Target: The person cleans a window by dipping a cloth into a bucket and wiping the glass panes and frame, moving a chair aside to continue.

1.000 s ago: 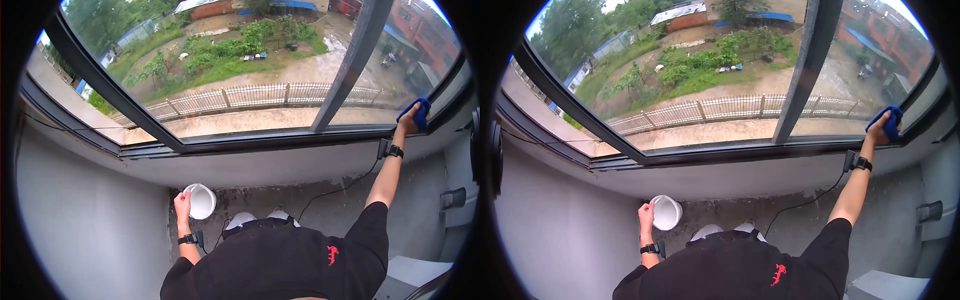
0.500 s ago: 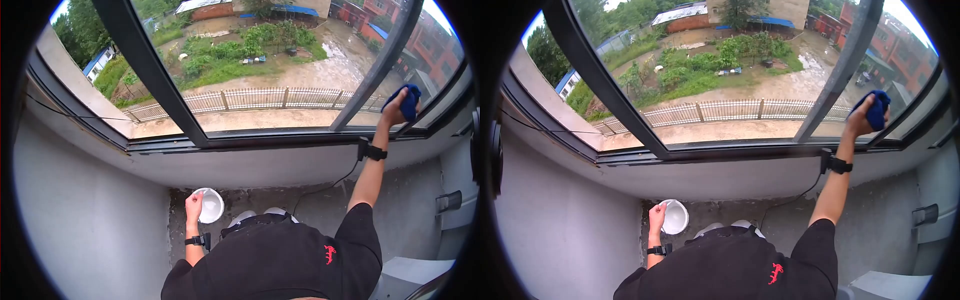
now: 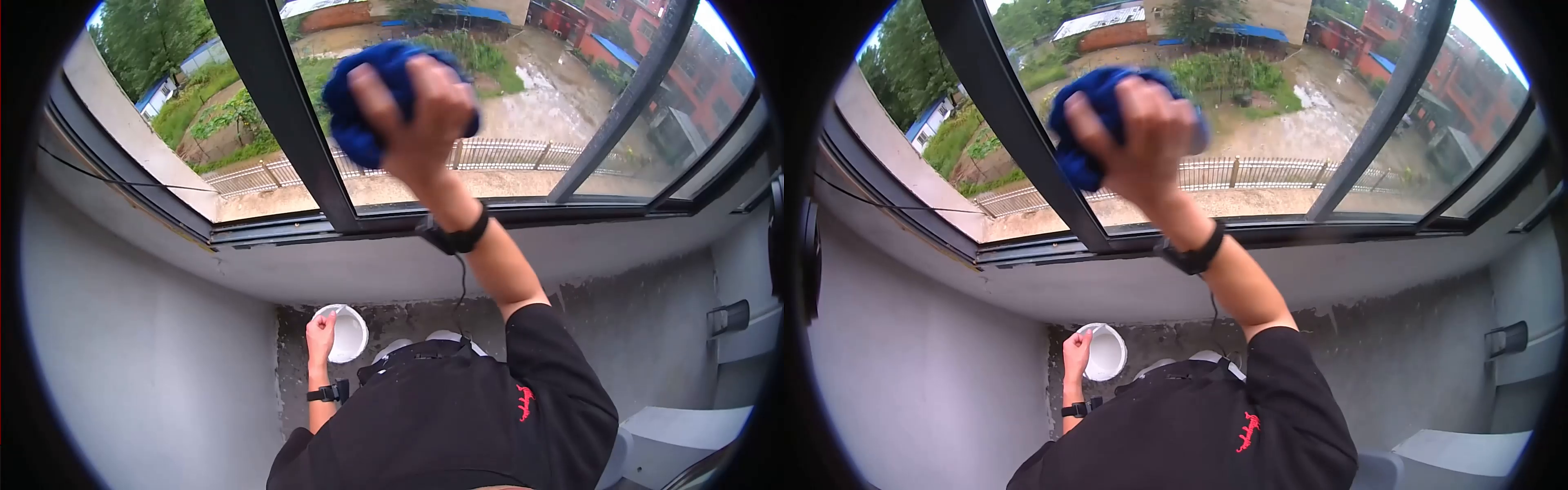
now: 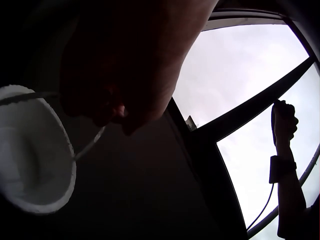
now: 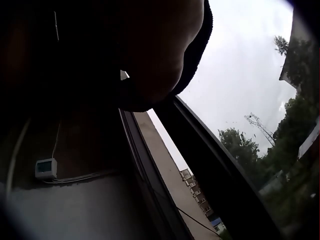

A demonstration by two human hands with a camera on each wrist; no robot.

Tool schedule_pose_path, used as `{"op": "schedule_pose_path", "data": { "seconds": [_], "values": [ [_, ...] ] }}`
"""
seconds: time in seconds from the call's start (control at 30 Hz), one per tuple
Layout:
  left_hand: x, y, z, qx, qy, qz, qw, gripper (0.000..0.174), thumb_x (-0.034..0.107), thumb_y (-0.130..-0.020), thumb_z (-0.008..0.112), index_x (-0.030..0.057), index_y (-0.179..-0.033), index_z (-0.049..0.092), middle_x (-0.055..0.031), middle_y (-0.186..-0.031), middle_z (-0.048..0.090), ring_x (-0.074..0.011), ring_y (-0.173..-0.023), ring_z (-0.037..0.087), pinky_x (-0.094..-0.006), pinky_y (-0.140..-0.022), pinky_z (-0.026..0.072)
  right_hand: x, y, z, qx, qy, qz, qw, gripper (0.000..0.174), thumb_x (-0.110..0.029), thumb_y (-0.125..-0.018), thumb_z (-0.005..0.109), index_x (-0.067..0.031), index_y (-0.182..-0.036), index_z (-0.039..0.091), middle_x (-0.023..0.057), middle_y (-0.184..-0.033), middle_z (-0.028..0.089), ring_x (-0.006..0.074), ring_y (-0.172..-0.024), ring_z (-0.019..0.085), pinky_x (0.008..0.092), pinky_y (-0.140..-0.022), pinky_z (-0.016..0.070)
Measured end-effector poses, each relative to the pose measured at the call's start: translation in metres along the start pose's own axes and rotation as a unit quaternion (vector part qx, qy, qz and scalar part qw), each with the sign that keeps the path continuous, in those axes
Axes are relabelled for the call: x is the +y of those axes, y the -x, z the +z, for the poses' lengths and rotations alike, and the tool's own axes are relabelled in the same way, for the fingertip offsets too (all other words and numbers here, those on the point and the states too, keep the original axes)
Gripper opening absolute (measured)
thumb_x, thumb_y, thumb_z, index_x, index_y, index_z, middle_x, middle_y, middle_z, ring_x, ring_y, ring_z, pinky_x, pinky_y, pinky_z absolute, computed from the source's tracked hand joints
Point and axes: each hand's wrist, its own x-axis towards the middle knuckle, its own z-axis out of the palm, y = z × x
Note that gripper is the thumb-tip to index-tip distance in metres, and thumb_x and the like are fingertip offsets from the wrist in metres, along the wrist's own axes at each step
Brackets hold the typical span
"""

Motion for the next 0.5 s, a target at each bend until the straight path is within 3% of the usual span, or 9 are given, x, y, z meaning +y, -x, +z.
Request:
{"op": "schedule_pose_path", "data": {
  "seconds": [0.03,0.1,0.23,0.27,0.37,0.5],
  "values": [
    [-0.001,0.000,0.001,-0.001,-0.002,0.003,1.000,0.053,0.034,-0.096,0.074,0.0004,-0.063,0.050,0.0003,-0.055,0.045,-0.0082,-0.056,0.038,-0.0323,-0.051,0.0334,-0.016,0.010,0.010,0.008,0.010,-0.034,0.999,0.052,-0.050,-0.084,0.070,-0.0368,-0.134,0.064,0.0141,-0.133,0.052,0.0331,-0.119,0.051,0.0513,-0.101,0.0366],
    [-0.006,0.001,0.004,0.010,0.015,0.023,1.000,0.053,0.034,-0.097,0.073,0.0005,-0.063,0.050,0.0007,-0.055,0.044,-0.0080,-0.056,0.038,-0.0322,-0.051,0.0332,-0.046,0.035,0.010,-0.030,-0.028,-0.019,0.999,0.049,-0.044,-0.084,0.068,-0.0387,-0.133,0.065,0.0119,-0.135,0.052,0.0306,-0.121,0.052,0.0513,-0.102,0.0366],
    [-0.009,0.008,0.010,0.010,0.016,0.015,1.000,0.053,0.034,-0.096,0.074,0.0008,-0.063,0.049,0.0013,-0.055,0.044,-0.0076,-0.055,0.038,-0.0318,-0.051,0.0329,-0.042,0.097,-0.009,-0.097,-0.042,-0.040,0.994,0.050,-0.030,-0.086,0.067,-0.0402,-0.134,0.062,0.0091,-0.137,0.052,0.0262,-0.125,0.051,0.0493,-0.103,0.0384],
    [-0.010,0.010,0.013,0.007,0.018,0.013,1.000,0.053,0.034,-0.096,0.074,0.0005,-0.064,0.050,0.0011,-0.055,0.045,-0.0076,-0.055,0.038,-0.0317,-0.051,0.0331,-0.036,0.112,-0.019,-0.122,-0.042,-0.048,0.990,0.053,-0.024,-0.087,0.065,-0.0410,-0.136,0.060,0.0075,-0.137,0.051,0.0240,-0.125,0.050,0.0477,-0.103,0.0401],
    [-0.008,0.012,0.018,0.006,0.017,0.011,1.000,0.053,0.035,-0.096,0.074,-0.0001,-0.064,0.051,0.0009,-0.054,0.045,-0.0076,-0.055,0.038,-0.0316,-0.051,0.0334,0.004,0.163,-0.052,-0.169,-0.020,-0.108,0.980,0.056,-0.024,-0.085,0.067,-0.0430,-0.137,0.058,0.0052,-0.134,0.052,0.0215,-0.123,0.052,0.0436,-0.101,0.0424],
    [0.006,0.015,0.028,0.001,-0.011,0.009,1.000,0.053,0.036,-0.096,0.074,-0.0008,-0.065,0.052,0.0001,-0.054,0.046,-0.0079,-0.055,0.039,-0.0318,-0.051,0.0346,0.082,0.224,-0.105,-0.186,-0.006,-0.049,0.981,0.055,-0.021,-0.084,0.074,-0.0449,-0.132,0.063,0.0058,-0.131,0.052,0.0244,-0.121,0.053,0.0464,-0.101,0.0435]
  ]
}}
